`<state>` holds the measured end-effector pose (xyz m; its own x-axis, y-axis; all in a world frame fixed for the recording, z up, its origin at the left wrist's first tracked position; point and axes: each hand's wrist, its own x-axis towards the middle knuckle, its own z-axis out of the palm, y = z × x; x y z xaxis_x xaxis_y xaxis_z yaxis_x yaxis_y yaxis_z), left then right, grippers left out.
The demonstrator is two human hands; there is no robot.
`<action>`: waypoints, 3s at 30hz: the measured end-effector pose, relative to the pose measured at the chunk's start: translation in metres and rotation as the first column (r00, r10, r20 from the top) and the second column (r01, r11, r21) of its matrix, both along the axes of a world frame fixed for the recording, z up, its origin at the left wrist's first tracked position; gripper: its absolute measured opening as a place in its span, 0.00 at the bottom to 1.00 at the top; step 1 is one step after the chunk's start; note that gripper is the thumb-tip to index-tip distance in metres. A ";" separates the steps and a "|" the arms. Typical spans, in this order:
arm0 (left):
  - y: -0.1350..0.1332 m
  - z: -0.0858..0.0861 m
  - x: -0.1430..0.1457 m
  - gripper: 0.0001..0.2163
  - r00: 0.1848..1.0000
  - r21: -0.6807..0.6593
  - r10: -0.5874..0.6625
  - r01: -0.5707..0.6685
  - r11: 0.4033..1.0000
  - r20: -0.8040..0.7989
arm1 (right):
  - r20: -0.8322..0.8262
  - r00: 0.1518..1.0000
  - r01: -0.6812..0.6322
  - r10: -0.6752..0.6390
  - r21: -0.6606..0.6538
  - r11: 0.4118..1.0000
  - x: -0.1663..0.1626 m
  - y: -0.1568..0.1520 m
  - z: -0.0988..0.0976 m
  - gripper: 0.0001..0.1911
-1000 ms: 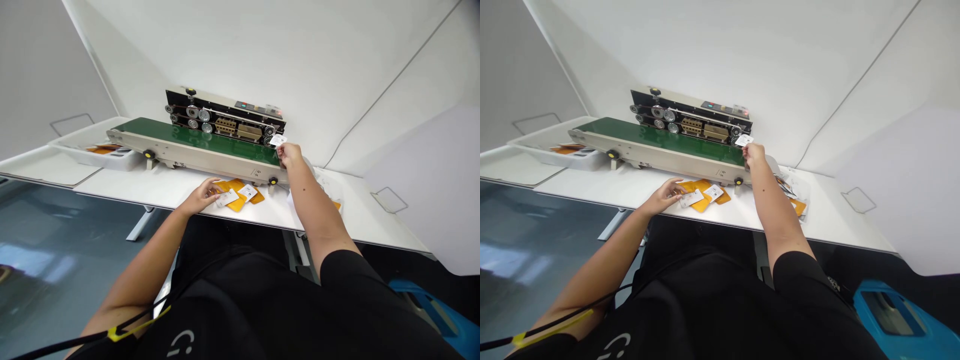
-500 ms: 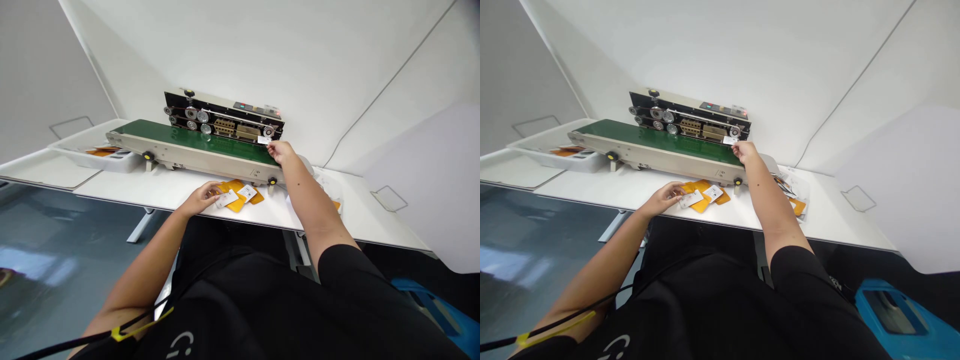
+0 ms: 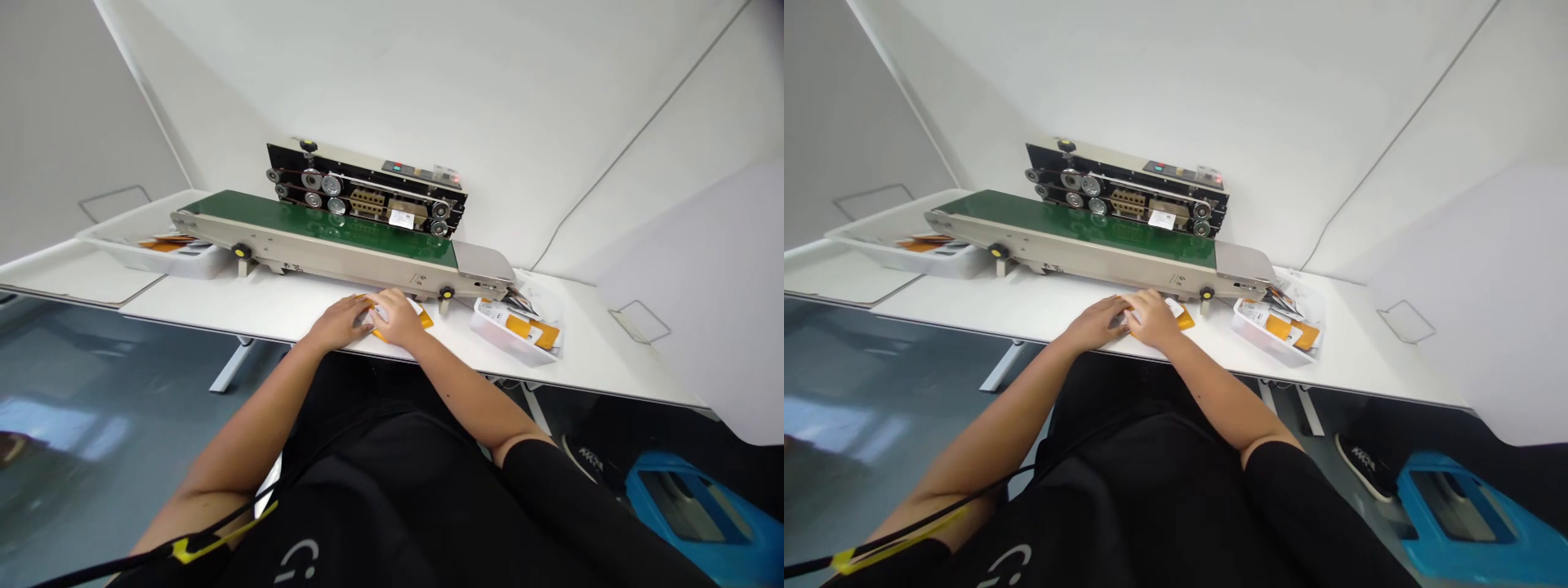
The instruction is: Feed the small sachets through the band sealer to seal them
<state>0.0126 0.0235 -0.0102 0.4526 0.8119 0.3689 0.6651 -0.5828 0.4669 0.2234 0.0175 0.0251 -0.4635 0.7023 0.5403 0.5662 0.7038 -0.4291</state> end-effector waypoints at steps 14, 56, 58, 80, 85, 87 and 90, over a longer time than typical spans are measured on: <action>-0.008 -0.004 -0.006 0.14 0.985 0.144 0.121 -0.139 0.980 0.125 | 0.296 0.932 0.245 -0.207 -0.097 0.965 -0.011 0.001 -0.040 0.20; -0.022 0.003 -0.023 0.16 0.707 -0.271 0.122 0.101 0.957 0.696 | -0.327 0.943 -0.155 0.060 -0.271 0.950 0.005 -0.016 -0.030 0.12; -0.022 0.004 -0.023 0.16 0.727 -0.277 0.110 0.113 0.954 0.678 | -0.288 0.956 -0.141 0.060 -0.269 0.953 0.004 -0.012 -0.030 0.11; -0.026 0.009 -0.026 0.16 0.666 -0.206 0.026 0.193 0.959 0.745 | -0.660 0.306 0.332 -0.686 -0.601 0.727 0.131 0.167 0.124 0.05; -0.028 0.010 -0.025 0.16 0.670 -0.211 0.038 0.179 0.961 0.741 | -0.622 0.330 0.272 -0.710 -0.658 0.702 0.112 0.171 0.113 0.07; -0.028 0.010 -0.025 0.16 0.676 -0.217 0.037 0.184 0.959 0.736 | -0.616 0.340 0.263 -0.711 -0.663 0.701 0.110 0.170 0.112 0.08; -0.026 0.009 -0.026 0.15 0.681 -0.214 0.030 0.188 0.958 0.732 | -0.591 0.357 0.184 -0.723 -0.715 0.675 0.109 0.167 0.115 0.10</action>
<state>-0.0132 -0.0029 -0.0017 0.1995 0.8964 0.3957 0.0126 -0.4061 0.9137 0.3323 0.1848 0.1399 0.4585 0.8883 -0.0263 -0.0620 0.0025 -0.9981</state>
